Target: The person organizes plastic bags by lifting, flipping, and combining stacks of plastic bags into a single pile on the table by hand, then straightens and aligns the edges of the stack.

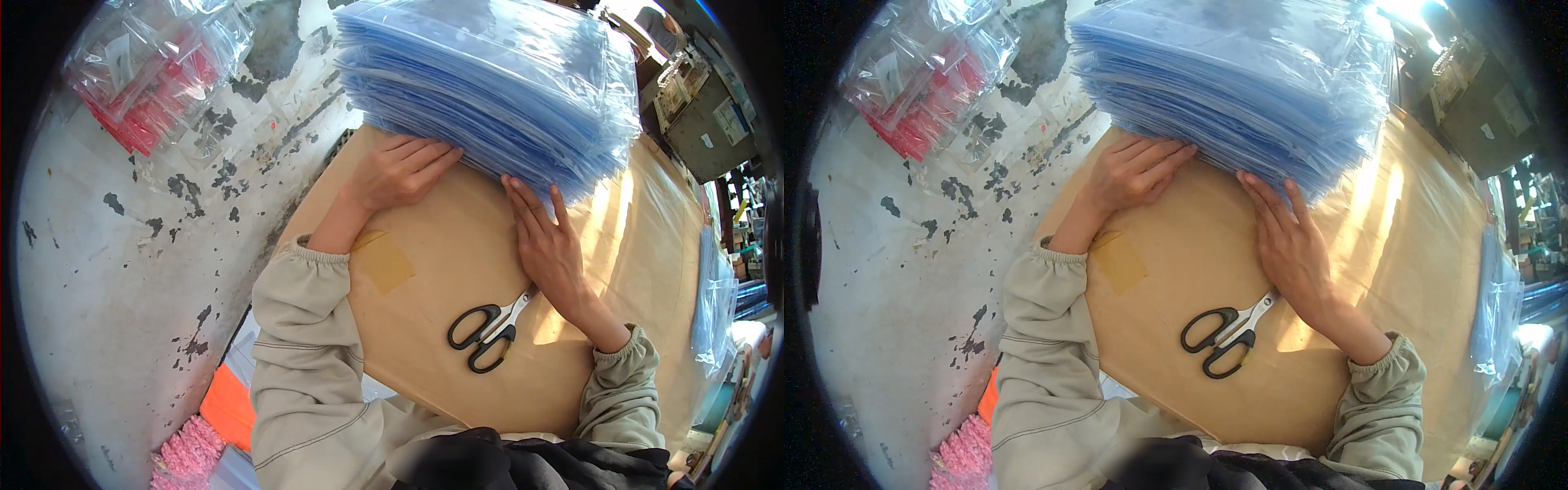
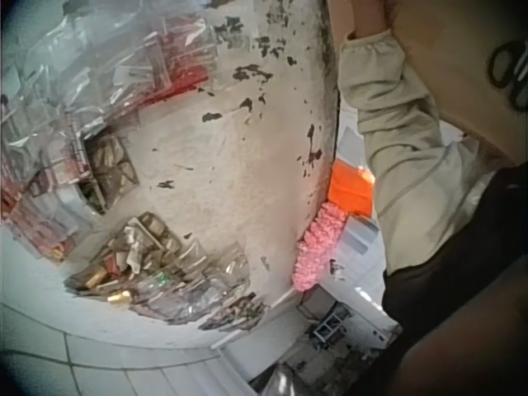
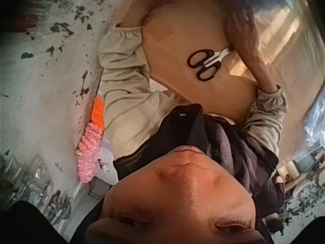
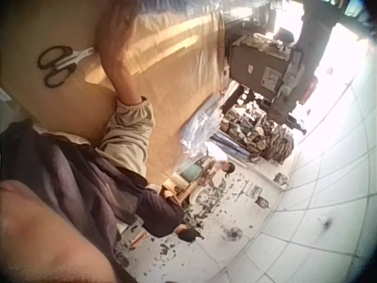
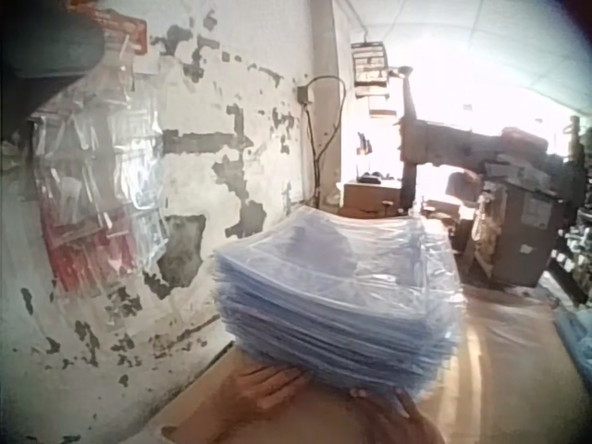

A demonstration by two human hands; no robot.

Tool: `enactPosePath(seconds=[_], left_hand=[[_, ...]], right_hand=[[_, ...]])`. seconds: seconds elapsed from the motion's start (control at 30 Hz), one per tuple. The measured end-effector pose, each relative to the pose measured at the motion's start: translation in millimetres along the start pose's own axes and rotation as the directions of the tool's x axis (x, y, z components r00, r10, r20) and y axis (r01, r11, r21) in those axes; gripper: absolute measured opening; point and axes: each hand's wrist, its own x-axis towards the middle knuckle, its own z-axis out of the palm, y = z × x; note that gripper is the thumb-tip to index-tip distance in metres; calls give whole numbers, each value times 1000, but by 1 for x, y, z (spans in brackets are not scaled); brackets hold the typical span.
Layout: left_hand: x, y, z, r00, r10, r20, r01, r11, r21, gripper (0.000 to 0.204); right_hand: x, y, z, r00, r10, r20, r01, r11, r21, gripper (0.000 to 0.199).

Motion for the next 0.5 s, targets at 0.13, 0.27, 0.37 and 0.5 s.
enactPosePath(seconds=[0.13, 0.27, 0.37, 0.5], left_hand=[[-2, 9, -5, 994, -98, 43, 99, 995, -22, 35], [1, 12, -6, 993, -113, 46, 115, 993, -41, 33], [-1, 14, -7, 983, -168, 76, 173, 983, -63, 33], [1, 16, -8, 970, -211, 119, 222, 970, -95, 36]], right_hand=[[0, -5, -1, 1000, -4, 24, 5, 999, -51, 43], [-1, -7, -1, 1000, -6, 23, 9, 992, -129, 46], [0, -9, 0, 1000, -9, 27, 12, 991, -136, 47], [1, -9, -2, 994, -42, 98, 48, 997, -66, 42]])
